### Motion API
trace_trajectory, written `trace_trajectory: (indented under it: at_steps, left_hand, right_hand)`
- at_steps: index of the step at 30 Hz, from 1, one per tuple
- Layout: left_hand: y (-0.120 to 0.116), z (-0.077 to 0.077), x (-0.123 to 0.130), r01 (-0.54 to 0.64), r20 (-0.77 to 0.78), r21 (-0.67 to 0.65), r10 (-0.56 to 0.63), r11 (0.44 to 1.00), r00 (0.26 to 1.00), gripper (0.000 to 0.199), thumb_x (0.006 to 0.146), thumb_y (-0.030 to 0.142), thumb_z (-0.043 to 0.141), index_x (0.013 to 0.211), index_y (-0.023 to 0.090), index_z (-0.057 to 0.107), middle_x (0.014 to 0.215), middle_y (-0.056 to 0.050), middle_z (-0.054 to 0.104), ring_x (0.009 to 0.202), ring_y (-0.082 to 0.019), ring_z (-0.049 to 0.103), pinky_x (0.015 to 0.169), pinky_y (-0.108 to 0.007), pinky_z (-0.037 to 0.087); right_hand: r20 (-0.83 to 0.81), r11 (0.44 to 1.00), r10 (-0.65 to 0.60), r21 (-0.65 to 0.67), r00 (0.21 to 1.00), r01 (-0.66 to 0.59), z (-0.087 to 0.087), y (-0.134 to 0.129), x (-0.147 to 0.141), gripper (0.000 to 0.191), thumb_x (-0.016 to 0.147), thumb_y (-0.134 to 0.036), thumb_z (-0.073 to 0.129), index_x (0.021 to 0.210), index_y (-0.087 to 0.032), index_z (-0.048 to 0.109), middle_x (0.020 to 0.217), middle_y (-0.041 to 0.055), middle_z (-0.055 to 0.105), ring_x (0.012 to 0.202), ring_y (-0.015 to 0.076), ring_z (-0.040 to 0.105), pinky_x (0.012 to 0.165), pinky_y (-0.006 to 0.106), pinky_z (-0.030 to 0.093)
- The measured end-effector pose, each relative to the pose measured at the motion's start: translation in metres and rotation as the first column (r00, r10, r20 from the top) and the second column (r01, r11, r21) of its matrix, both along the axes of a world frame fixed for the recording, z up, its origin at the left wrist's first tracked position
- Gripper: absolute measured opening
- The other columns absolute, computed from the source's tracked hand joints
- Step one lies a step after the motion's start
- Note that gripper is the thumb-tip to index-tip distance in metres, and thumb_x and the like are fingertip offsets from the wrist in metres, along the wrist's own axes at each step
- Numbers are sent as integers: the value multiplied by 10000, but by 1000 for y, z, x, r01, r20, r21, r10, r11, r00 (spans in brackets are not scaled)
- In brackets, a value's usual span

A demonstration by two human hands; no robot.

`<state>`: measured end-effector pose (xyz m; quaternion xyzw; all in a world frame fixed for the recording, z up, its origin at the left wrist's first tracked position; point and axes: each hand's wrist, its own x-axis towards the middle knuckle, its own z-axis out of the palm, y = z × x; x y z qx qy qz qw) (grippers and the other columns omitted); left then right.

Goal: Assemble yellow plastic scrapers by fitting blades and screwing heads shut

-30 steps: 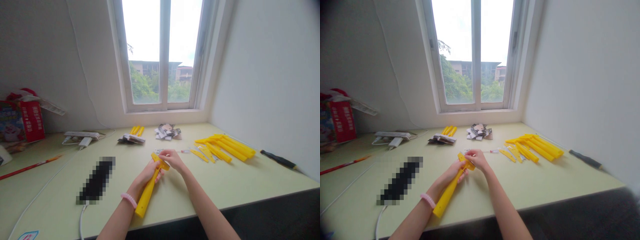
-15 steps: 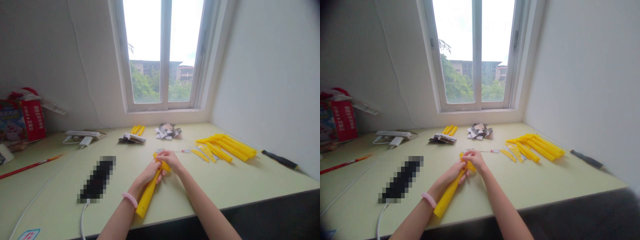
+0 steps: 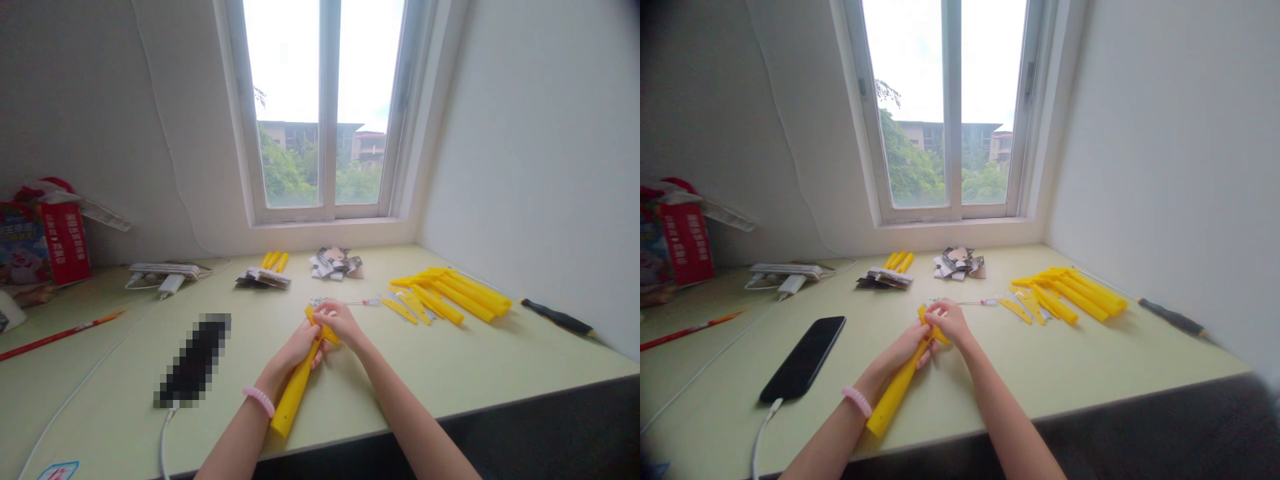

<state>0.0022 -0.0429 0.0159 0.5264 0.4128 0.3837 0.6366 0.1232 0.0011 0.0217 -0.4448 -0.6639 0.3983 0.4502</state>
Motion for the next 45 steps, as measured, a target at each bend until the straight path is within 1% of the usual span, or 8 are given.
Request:
trace_trajectory:
  at_steps: [4, 16, 22, 29, 32, 36, 40, 45]
  left_hand:
    - [1, -1, -1, 1, 1, 8, -1, 1000, 1000, 399, 851, 383, 347, 1138, 105, 364, 575, -10, 552, 283, -64, 402, 293, -177, 256]
    - [9, -14, 0, -31, 48, 52, 28, 998, 998, 442, 829, 460, 390, 1103, 114, 409, 564, -6, 550, 291, -73, 419, 285, -181, 277]
    - [7, -10, -2, -27, 34, 5, 27, 1000, 999, 462, 820, 397, 403, 1182, 113, 354, 556, 5, 552, 286, -67, 408, 289, -172, 261]
    - [7, -9, -2, -12, 56, 5, 12, 1000, 998, 436, 810, 394, 407, 1140, 113, 359, 578, -6, 566, 281, -65, 410, 290, -176, 260]
    - [12, -10, -3, -88, 86, -29, 91, 996, 992, 415, 784, 410, 452, 1073, 122, 374, 552, 9, 553, 265, -62, 387, 284, -180, 239]
    - [20, -8, -9, -293, 105, -61, 298, 954, 949, 270, 807, 340, 410, 980, 134, 386, 506, 29, 529, 262, -63, 366, 287, -181, 244]
    - [23, -2, -15, -483, 112, -108, 493, 869, 863, 101, 829, 234, 355, 885, 158, 390, 495, 35, 520, 279, -55, 377, 306, -166, 254]
    - [23, -1, -16, -553, 144, -128, 567, 823, 811, 67, 825, 227, 379, 841, 166, 400, 503, 22, 531, 289, -59, 391, 322, -171, 271]
  right_hand:
    - [98, 990, -29, 137, 995, 15, 0, -1, -1, 46, 649, -191, 600, 647, -168, 639, 764, 17, 585, 692, 126, 516, 634, 239, 404]
    - [137, 970, -154, 209, 978, 124, -5, -7, -7, 57, 667, -210, 590, 641, -171, 623, 770, 32, 586, 738, 150, 538, 643, 247, 412]
    - [53, 989, -134, 62, 989, 131, -4, -1, 0, 68, 679, -227, 559, 689, -175, 602, 739, 24, 624, 707, 155, 569, 636, 262, 435]
    - [-45, 995, -90, -54, 995, 88, -2, 4, 1, 176, 615, -338, 631, 646, -171, 585, 633, 12, 608, 646, 155, 560, 579, 252, 422]
    - [-115, 984, -173, -68, 978, 166, -6, 12, 10, 246, 683, -404, 558, 682, -165, 617, 666, 34, 632, 654, 163, 567, 583, 261, 423]
    - [129, 943, -331, 57, 935, 327, -16, 22, 21, 170, 700, -289, 544, 680, -166, 660, 735, 65, 659, 682, 179, 569, 682, 302, 426]
    - [343, 939, -316, 244, 884, 242, -22, 21, 17, 168, 699, -177, 523, 725, -177, 689, 780, 63, 631, 777, 180, 560, 741, 284, 405]
    - [439, 933, -330, 289, 836, 217, -21, 15, 9, 159, 717, -159, 527, 708, -197, 681, 767, 49, 610, 788, 165, 554, 724, 254, 388]
